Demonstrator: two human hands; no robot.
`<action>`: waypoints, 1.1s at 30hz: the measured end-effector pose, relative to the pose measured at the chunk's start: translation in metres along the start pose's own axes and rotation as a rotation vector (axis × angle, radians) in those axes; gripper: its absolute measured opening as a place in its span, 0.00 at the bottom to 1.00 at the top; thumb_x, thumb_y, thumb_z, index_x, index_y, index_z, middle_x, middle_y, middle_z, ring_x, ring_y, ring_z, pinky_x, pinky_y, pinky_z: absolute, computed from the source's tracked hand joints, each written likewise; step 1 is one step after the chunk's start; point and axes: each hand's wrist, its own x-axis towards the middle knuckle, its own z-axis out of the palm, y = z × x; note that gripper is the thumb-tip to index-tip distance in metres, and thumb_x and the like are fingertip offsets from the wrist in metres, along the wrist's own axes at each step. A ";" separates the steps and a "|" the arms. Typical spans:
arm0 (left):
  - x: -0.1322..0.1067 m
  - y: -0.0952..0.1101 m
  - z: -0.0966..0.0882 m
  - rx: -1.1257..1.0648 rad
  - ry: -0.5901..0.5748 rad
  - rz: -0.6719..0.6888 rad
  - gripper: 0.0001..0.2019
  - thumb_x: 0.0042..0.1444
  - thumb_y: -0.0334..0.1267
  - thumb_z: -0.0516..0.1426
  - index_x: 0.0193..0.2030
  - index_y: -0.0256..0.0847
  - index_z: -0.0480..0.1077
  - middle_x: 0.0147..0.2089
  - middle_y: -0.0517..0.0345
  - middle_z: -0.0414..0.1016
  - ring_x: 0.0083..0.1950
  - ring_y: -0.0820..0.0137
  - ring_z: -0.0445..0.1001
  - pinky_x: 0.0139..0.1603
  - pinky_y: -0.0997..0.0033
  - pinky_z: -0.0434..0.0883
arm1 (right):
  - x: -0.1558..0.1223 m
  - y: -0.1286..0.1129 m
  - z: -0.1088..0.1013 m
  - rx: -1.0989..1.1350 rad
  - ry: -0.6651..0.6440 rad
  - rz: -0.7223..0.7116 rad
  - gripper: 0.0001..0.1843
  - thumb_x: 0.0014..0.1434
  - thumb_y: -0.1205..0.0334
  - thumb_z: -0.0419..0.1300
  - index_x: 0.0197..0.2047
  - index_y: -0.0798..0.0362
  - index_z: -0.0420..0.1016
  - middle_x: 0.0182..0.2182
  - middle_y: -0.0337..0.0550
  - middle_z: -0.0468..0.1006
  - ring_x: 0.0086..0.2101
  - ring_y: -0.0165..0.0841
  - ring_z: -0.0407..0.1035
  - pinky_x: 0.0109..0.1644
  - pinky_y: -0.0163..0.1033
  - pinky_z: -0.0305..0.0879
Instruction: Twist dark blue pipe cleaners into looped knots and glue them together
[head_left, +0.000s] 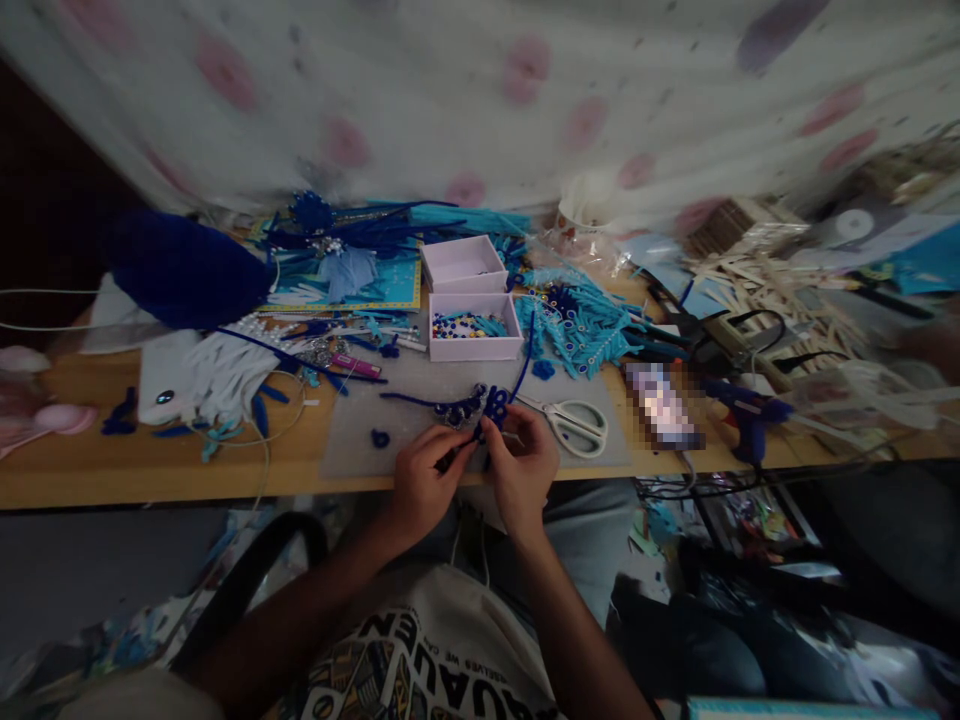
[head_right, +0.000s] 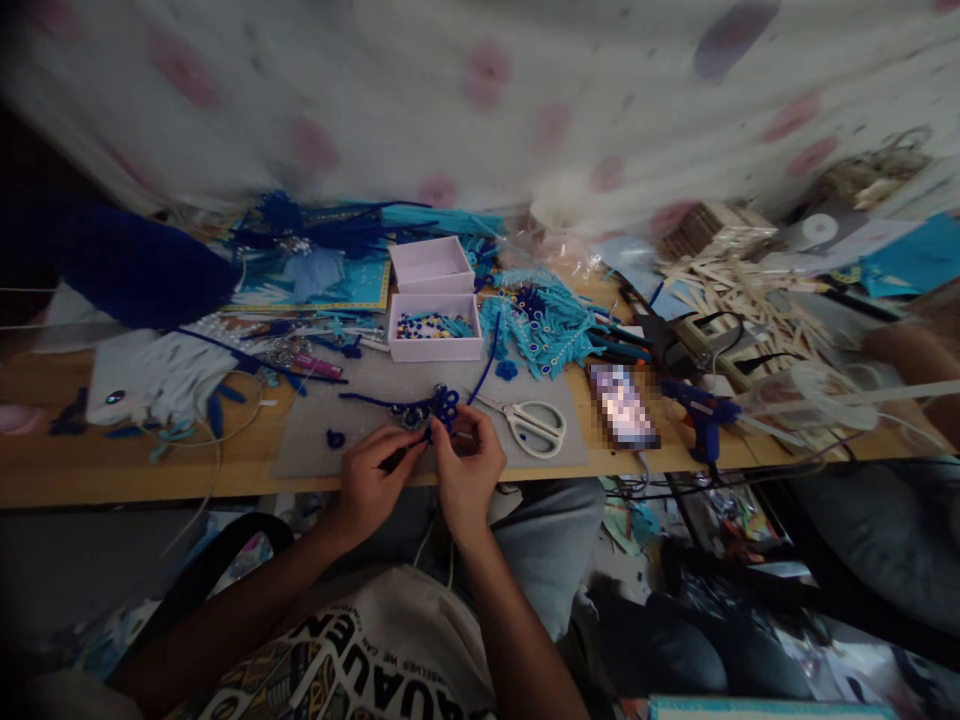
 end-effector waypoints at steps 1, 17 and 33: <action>0.000 0.000 0.000 0.003 0.002 0.001 0.06 0.61 0.30 0.62 0.43 0.39 0.80 0.37 0.53 0.81 0.37 0.68 0.80 0.39 0.70 0.76 | 0.000 0.000 0.000 -0.002 0.000 0.000 0.18 0.53 0.54 0.72 0.44 0.53 0.77 0.33 0.40 0.76 0.33 0.33 0.71 0.35 0.37 0.70; 0.000 0.000 0.000 -0.001 0.006 -0.016 0.06 0.62 0.32 0.62 0.43 0.40 0.81 0.37 0.53 0.81 0.37 0.67 0.80 0.38 0.69 0.76 | 0.000 -0.003 -0.003 -0.035 0.009 -0.055 0.15 0.64 0.50 0.61 0.42 0.53 0.78 0.35 0.43 0.81 0.37 0.36 0.73 0.45 0.42 0.69; 0.000 0.000 0.000 -0.009 -0.016 -0.022 0.07 0.62 0.30 0.61 0.44 0.40 0.80 0.37 0.53 0.81 0.38 0.68 0.79 0.39 0.69 0.75 | -0.002 0.006 -0.001 -0.066 -0.038 -0.021 0.25 0.51 0.50 0.73 0.47 0.54 0.76 0.36 0.44 0.80 0.35 0.35 0.73 0.39 0.41 0.72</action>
